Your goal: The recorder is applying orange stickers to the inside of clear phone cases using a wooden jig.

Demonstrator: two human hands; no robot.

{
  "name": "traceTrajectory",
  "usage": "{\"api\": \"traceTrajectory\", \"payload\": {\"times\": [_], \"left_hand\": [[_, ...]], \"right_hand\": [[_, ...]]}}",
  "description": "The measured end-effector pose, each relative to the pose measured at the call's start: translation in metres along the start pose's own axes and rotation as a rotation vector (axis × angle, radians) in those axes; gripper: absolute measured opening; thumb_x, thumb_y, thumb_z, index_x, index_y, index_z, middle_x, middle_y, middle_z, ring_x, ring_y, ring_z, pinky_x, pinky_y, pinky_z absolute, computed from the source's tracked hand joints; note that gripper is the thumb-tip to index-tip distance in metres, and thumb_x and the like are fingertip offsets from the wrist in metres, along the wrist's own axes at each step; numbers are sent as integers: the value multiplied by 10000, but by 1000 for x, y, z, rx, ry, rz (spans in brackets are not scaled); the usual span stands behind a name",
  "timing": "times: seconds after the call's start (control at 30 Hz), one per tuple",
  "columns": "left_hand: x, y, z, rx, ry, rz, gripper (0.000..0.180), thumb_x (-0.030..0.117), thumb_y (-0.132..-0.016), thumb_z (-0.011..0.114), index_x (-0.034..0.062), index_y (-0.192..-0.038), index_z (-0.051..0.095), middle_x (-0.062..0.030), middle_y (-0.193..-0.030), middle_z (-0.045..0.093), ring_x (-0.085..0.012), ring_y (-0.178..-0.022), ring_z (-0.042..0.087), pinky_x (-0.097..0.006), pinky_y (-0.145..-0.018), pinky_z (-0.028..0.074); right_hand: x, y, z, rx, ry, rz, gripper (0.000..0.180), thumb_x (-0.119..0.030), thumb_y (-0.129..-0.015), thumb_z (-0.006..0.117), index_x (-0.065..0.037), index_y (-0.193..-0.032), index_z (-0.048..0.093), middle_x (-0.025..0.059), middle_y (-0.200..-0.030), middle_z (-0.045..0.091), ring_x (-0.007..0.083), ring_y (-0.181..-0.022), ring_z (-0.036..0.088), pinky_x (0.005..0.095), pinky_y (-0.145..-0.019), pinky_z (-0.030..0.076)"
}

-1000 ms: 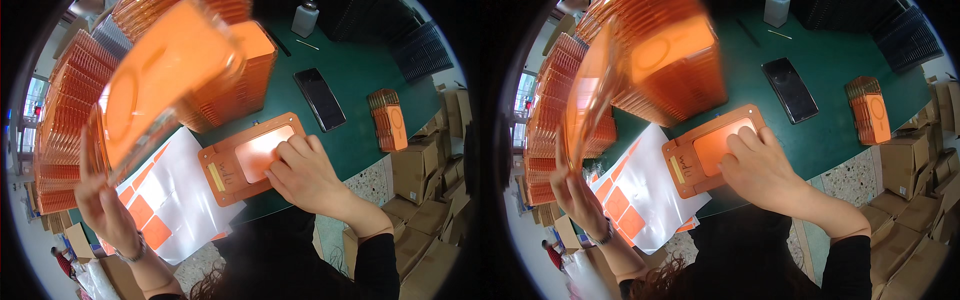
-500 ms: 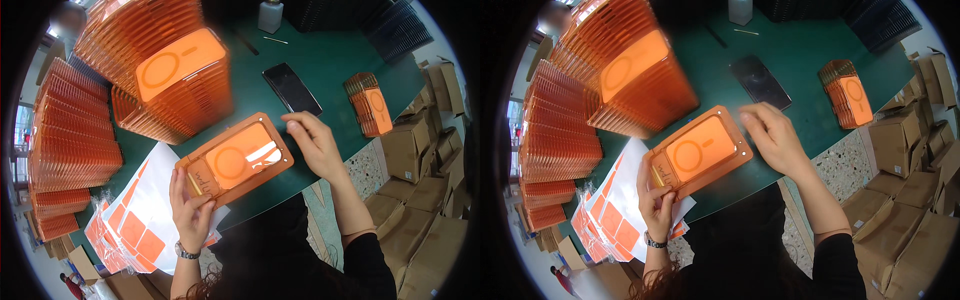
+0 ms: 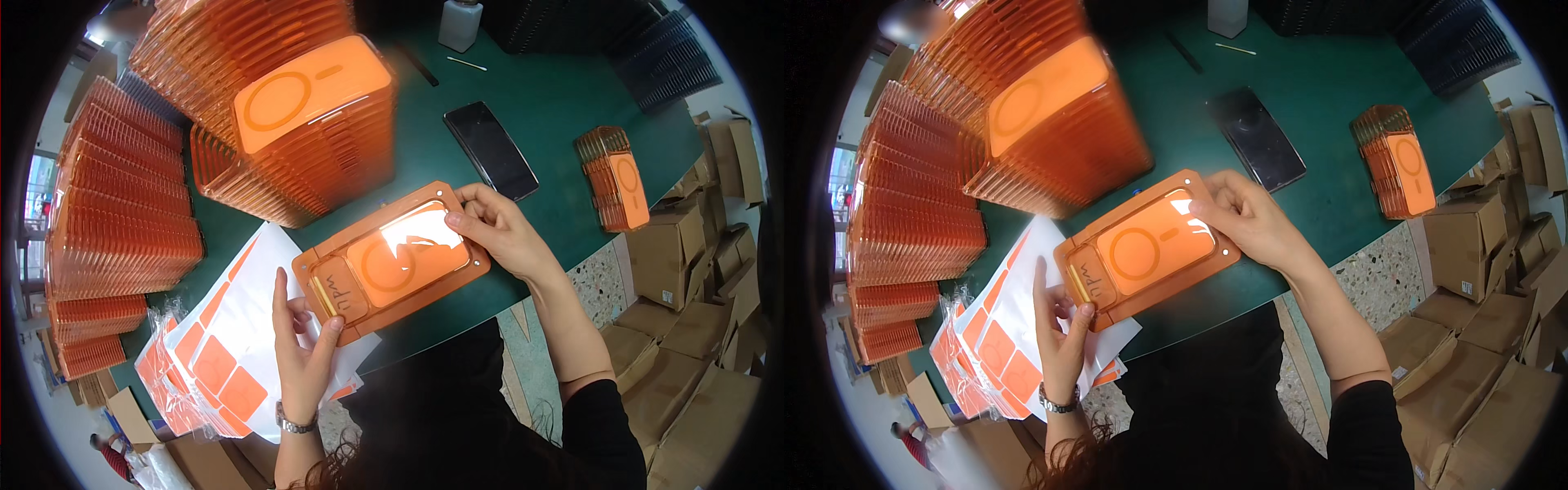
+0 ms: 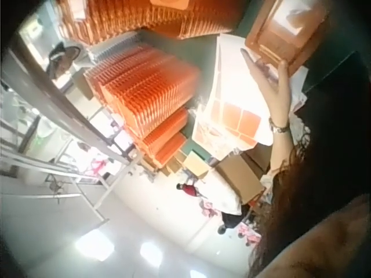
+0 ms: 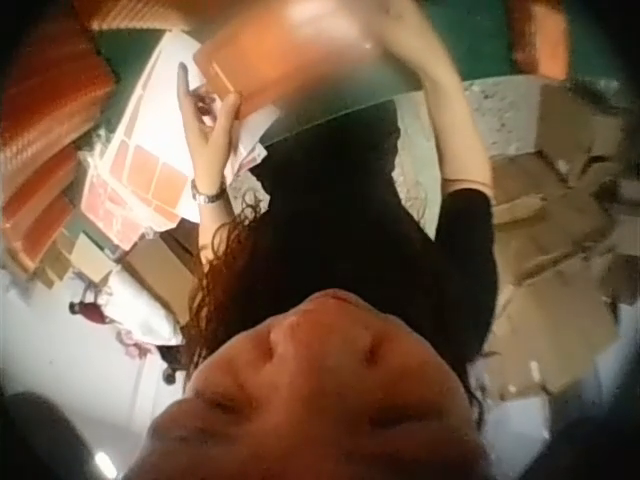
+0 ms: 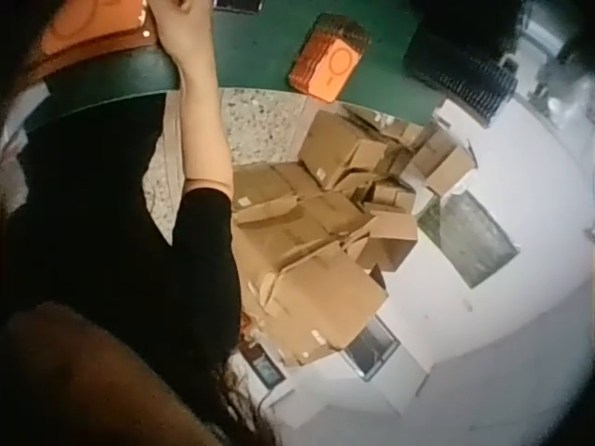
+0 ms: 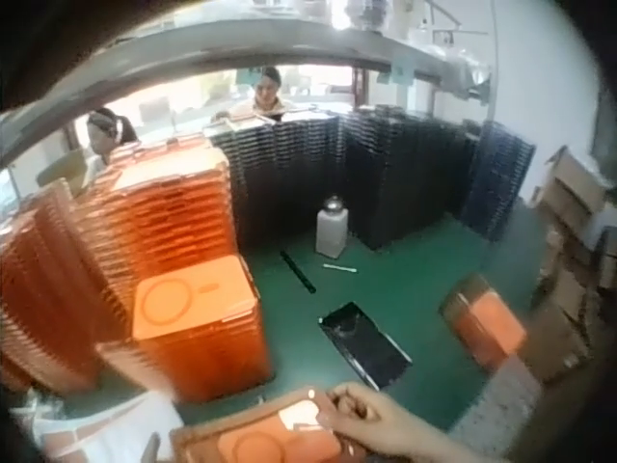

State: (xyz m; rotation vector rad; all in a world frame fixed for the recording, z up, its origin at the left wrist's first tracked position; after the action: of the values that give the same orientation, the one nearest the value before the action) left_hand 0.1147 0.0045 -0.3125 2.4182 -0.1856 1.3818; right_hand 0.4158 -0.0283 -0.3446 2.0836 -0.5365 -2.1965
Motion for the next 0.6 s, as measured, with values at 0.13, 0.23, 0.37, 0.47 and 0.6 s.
{"api": "traceTrajectory", "payload": {"times": [0.13,0.23,0.37,0.47,0.6], "left_hand": [[-1,-4,-2,-42,92,-43,886,136,-877,755,73,-1609,260,-49,-1130,520,-176,-1073,446,-313,-927,401],[-3,-7,-2,-90,-20,2,851,152,-870,773,110,-1594,328,-58,-1160,490,-183,-1085,441,-315,-965,392],[-3,-11,-2,-123,-171,124,792,202,-860,789,128,-1556,418,-115,-1309,429,-241,-1155,427,-358,-1061,351],[16,-11,-8,-94,-382,295,812,268,-833,808,112,-1538,437,-172,-1462,377,-326,-1307,387,-425,-1134,297],[49,-16,6,-140,-687,706,1026,486,-724,842,66,-1539,383,-211,-1470,461,-451,-1367,412,-601,-1197,169]], "right_hand": [[-18,6,-5,41,321,-259,593,-311,-870,787,-28,-1352,589,48,-956,587,153,-921,530,287,-851,443],[-44,21,8,-102,728,-365,827,-334,-715,896,-94,-1434,565,79,-1207,518,246,-1179,453,366,-1025,408],[-37,20,0,-105,726,-227,906,-404,-615,927,-139,-1416,598,110,-1283,470,311,-1254,399,416,-1065,392],[-57,21,3,-85,915,-375,892,-409,-642,916,-143,-1427,585,129,-1326,490,327,-1266,421,443,-1078,383],[-83,29,39,-201,915,-775,835,-422,-675,886,-170,-1410,580,159,-1392,517,372,-1334,460,536,-1125,333]]}}
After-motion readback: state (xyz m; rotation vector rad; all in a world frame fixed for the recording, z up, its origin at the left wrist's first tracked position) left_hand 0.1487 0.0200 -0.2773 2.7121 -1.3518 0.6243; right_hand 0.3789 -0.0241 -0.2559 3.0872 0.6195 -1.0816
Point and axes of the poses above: each hand's wrist, its own y-axis away from the middle knuckle, its own z-axis out of the palm, x = y × z, the point moved 8 cm from there along -y, towards the middle knuckle
